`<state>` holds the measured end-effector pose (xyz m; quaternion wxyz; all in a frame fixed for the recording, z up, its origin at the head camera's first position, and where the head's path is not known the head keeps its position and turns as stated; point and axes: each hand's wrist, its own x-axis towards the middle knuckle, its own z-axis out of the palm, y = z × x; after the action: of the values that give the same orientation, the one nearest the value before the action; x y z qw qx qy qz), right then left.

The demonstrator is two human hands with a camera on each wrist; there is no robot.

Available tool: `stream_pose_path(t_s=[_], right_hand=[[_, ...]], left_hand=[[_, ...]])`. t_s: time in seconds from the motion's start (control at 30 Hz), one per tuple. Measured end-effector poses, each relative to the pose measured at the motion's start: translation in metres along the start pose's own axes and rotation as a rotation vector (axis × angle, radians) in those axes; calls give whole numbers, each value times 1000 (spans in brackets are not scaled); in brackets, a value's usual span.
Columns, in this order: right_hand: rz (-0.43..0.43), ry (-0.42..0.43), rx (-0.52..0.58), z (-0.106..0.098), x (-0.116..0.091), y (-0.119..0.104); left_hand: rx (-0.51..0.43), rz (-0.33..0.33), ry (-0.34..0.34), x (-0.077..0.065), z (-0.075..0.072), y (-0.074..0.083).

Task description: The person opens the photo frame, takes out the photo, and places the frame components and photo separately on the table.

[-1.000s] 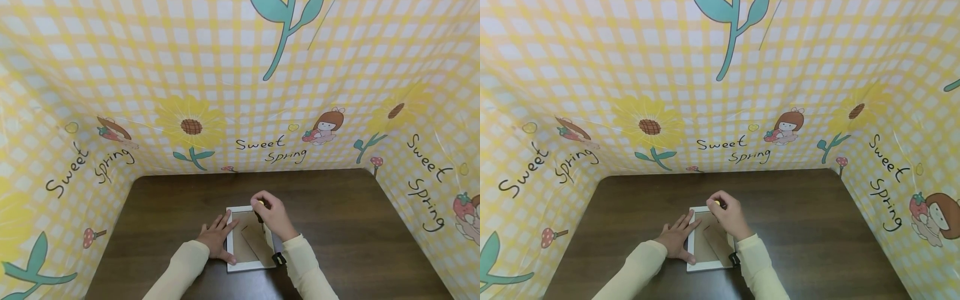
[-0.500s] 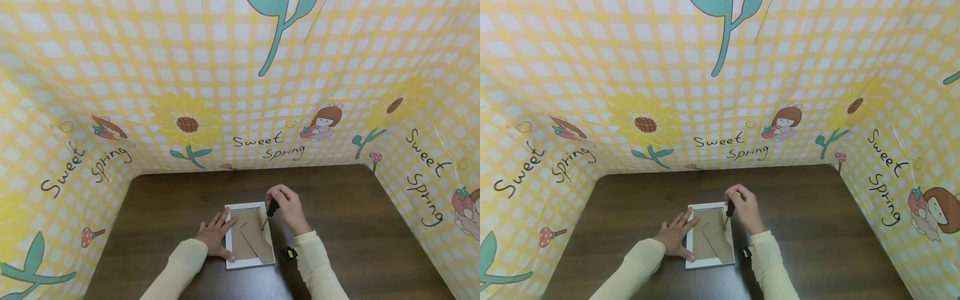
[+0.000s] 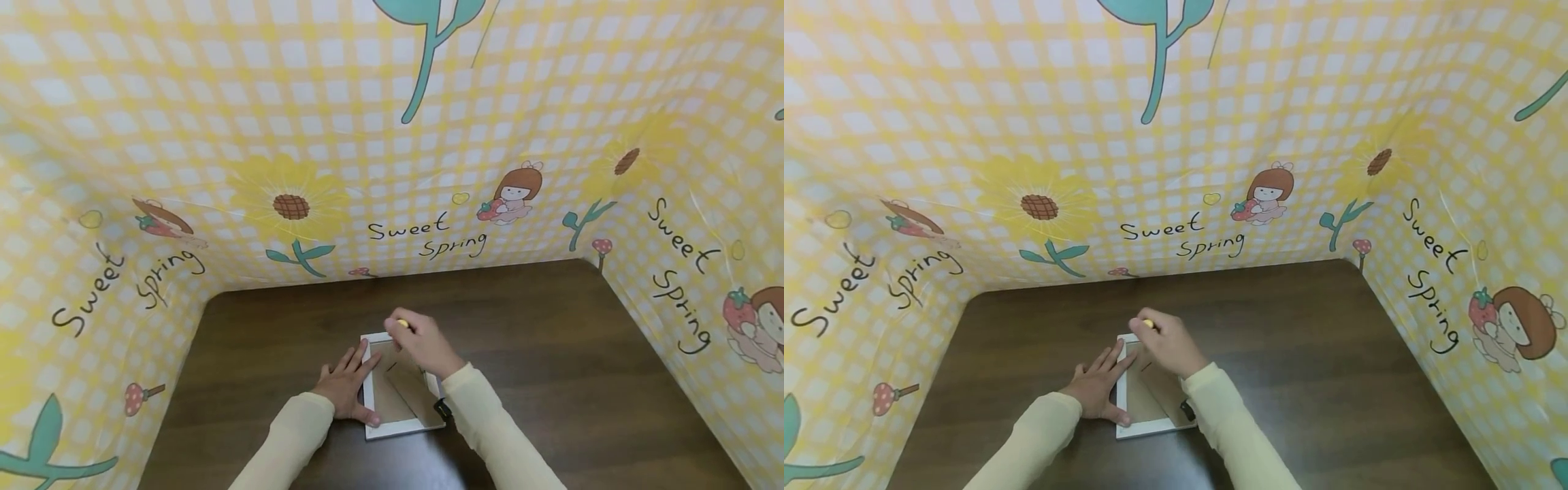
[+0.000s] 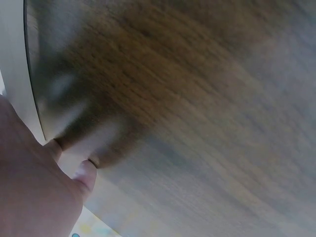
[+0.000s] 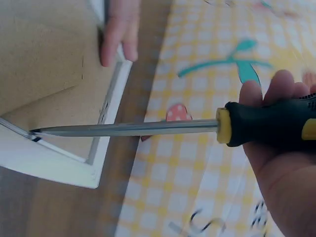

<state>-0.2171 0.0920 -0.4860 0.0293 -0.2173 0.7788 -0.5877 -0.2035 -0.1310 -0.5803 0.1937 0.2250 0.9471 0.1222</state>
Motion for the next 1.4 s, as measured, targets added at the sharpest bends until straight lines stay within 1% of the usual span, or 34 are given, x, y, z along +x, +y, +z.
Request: stream_pose_path(t_s=[0.13, 0.27, 0.33, 0.4, 0.47, 0.5, 0.57, 0.63, 0.7, 0.8, 0.93, 1.1, 1.27, 1.4], right_hand=[[-18, -108, -125, 24, 7, -3], [-49, -174, -227, 48, 7, -3], [-57, -197, -273, 57, 5, -2], [-62, -211, -292, 64, 3, 0], [-78, -199, -302, 66, 1, 1], [-82, -182, -296, 64, 0, 2], [-77, -117, -250, 57, 1, 2], [-50, -49, -171, 44, 1, 1], [-25, -2, -76, 30, 3, 2], [12, 29, 52, 8, 3, 5], [-1, 42, 144, -13, 2, 13], [-45, 37, 190, -27, 0, 21], [-51, 79, 209, -37, -3, 25], [-57, 100, 226, -44, -5, 26]], left_hand=[[-20, 4, 7, 0, 5, -2], [-42, -13, 8, 0, 7, -4], [-87, -23, 12, 1, 6, -3], [-132, -42, 10, 1, 6, -2], [-144, -47, 21, 2, 6, -1], [-133, -46, 21, 2, 6, -1], [-92, -31, 28, 3, 7, 0], [-49, -10, 38, 4, 6, 1], [-24, 5, 38, 3, 4, 2], [-14, 6, 31, 1, 2, 3], [1, 3, 32, -1, 1, 2], [10, -5, 38, 1, 4, 1], [11, -7, 38, 4, 9, 0], [15, -18, 39, 3, 6, 1]])
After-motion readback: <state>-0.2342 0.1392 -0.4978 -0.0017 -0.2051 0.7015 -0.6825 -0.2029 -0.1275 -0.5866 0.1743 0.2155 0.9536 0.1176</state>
